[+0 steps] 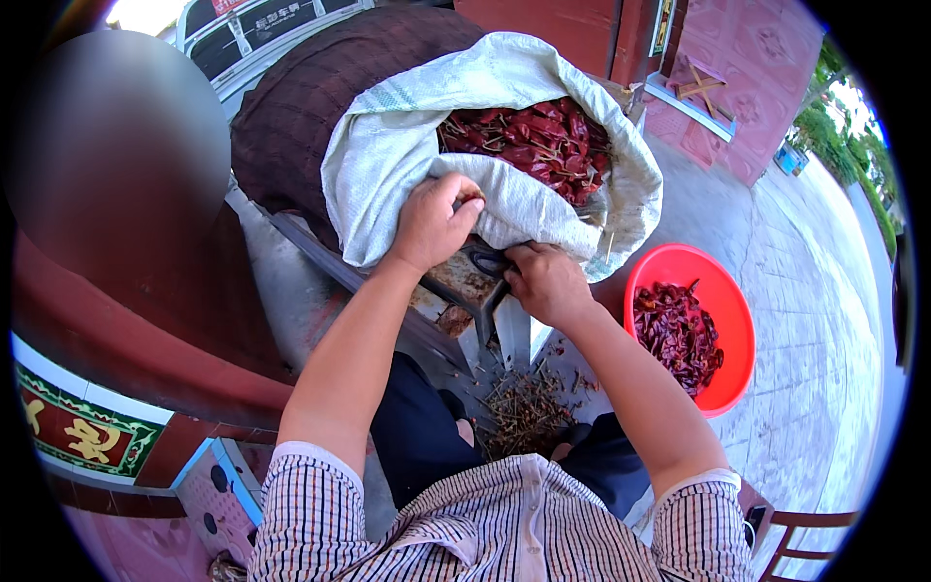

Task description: The person picks dried red chilies from a large sack, removes the stems by hand and using scissors, and places the chilies into a red plastic basin.

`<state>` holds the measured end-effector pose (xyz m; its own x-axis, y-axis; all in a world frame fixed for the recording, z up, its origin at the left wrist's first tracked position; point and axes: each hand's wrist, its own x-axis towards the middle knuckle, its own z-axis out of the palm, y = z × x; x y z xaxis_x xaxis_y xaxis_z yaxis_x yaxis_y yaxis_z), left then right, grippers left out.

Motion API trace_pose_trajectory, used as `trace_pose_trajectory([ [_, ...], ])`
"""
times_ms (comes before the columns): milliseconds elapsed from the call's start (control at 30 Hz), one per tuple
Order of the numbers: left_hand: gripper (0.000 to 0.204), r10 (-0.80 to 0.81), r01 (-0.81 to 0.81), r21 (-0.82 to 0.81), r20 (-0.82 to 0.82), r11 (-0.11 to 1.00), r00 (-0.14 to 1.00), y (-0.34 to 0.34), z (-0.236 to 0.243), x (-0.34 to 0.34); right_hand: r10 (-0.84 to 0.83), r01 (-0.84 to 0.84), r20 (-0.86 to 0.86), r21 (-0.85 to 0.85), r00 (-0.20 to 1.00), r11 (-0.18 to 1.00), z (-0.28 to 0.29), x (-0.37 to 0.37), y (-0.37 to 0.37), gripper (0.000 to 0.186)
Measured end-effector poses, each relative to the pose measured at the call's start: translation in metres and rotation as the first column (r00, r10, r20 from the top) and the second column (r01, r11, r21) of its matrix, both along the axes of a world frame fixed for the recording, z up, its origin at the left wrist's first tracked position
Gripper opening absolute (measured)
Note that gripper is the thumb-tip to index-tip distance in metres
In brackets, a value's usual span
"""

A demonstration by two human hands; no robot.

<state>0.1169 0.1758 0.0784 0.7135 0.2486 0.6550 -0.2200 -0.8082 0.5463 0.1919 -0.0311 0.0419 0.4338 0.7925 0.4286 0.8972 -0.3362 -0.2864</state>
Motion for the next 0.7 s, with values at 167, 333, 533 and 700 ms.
trace_pose_trajectory([
  [167, 0.012, -0.063, 0.032, -0.296, -0.095, 0.955, 0.993, 0.003, -0.018, -0.02, -0.008, 0.019, 0.093, -0.126, 0.996, 0.992, 0.004, 0.003, 0.016, 0.023],
  [333, 0.013, -0.133, 0.039, -0.53, -0.14, 0.847, 0.981, 0.008, -0.046, -0.043, -0.044, 0.077, 0.091, -0.399, 0.995, 0.914, 0.014, 0.005, 0.036, 0.023],
  [533, 0.011, -0.191, 0.093, -0.748, -0.047, 0.657, 0.98, 0.0, -0.071, -0.069, 0.042, 0.04, 0.167, -0.459, 0.985, 0.887, 0.019, 0.009, 0.035, 0.024],
  [700, 0.013, -0.196, 0.089, -0.801, -0.036, 0.591, 0.98, 0.001, -0.067, -0.075, 0.084, -0.04, 0.041, -0.624, 0.996, 0.781, 0.053, -0.01, 0.016, 0.022],
])
